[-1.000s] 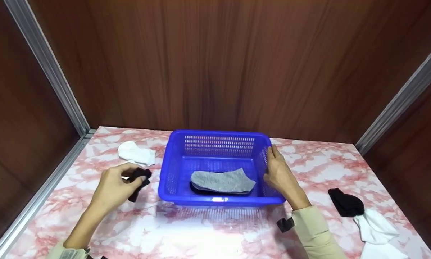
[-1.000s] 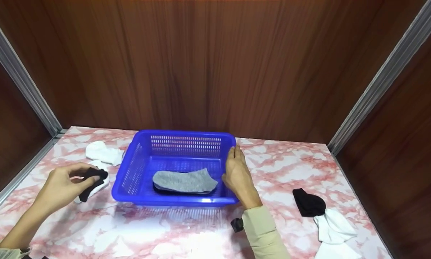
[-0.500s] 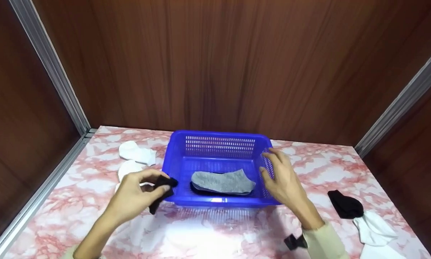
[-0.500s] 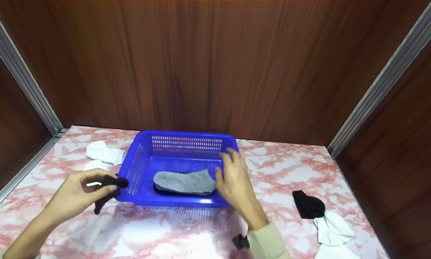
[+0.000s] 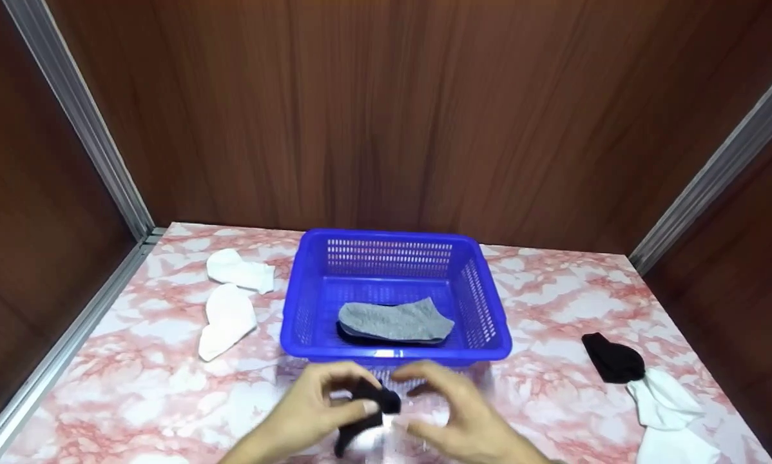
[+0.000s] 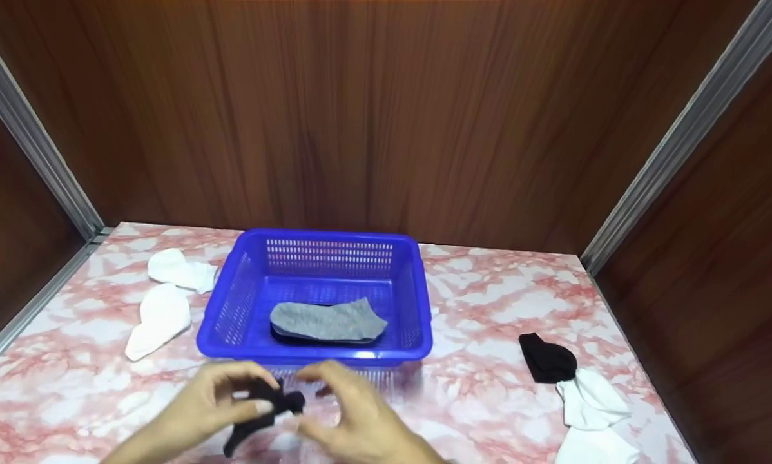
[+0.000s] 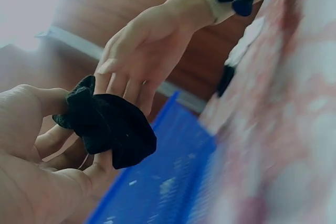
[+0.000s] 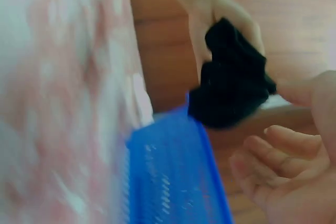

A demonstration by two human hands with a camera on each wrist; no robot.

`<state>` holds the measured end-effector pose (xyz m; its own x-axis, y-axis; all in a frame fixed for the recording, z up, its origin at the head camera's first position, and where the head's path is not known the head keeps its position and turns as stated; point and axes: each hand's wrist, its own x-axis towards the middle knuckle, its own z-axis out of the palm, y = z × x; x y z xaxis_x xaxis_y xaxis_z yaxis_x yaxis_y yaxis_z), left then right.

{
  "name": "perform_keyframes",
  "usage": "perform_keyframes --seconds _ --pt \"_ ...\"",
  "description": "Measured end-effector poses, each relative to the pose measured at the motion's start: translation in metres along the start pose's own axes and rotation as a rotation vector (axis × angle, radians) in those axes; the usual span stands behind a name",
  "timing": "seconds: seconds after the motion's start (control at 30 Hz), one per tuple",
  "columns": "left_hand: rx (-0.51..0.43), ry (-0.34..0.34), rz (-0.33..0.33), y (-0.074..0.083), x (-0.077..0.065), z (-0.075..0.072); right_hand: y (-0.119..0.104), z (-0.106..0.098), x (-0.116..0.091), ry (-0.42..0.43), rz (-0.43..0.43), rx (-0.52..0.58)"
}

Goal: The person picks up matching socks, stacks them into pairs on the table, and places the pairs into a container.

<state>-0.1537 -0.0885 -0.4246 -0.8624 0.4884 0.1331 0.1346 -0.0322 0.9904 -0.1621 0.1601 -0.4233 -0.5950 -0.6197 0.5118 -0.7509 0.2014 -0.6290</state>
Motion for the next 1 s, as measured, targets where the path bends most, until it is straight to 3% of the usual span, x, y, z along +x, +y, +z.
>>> perform_keyframes --seconds 0.1,0.23,0.37,0.5,0.6,0.73,0.8,0.87,1.0 --pt "-0.065 -0.038 -0.012 -0.011 0.001 0.009 0.002 0.009 -0.009 -0.101 0.123 0.040" --pt "-0.127 -0.059 -0.042 -0.026 0.003 0.016 0.011 0.018 -0.020 -0.173 0.270 0.083" --pt "-0.126 -0.065 -0.070 -0.044 0.003 0.020 0.021 0.022 -0.027 -0.240 0.378 0.130" --pt "-0.142 -0.078 -0.197 -0.056 0.001 0.022 0.024 0.020 -0.030 -0.310 0.465 0.047" --pt "-0.004 -0.068 -0.274 -0.055 -0.001 0.022 0.025 0.016 -0.031 -0.347 0.519 0.003" --pt "0.388 -0.034 -0.301 -0.044 -0.004 0.018 0.027 0.013 -0.032 -0.348 0.549 -0.028" --pt "0.527 -0.019 -0.312 -0.039 -0.007 0.016 0.028 0.012 -0.033 -0.336 0.545 -0.044" --pt "0.608 -0.004 -0.315 -0.036 -0.009 0.013 0.029 0.011 -0.034 -0.324 0.546 -0.066" --pt "0.656 -0.012 -0.326 -0.036 -0.011 0.004 0.030 0.010 -0.038 -0.310 0.538 -0.105"
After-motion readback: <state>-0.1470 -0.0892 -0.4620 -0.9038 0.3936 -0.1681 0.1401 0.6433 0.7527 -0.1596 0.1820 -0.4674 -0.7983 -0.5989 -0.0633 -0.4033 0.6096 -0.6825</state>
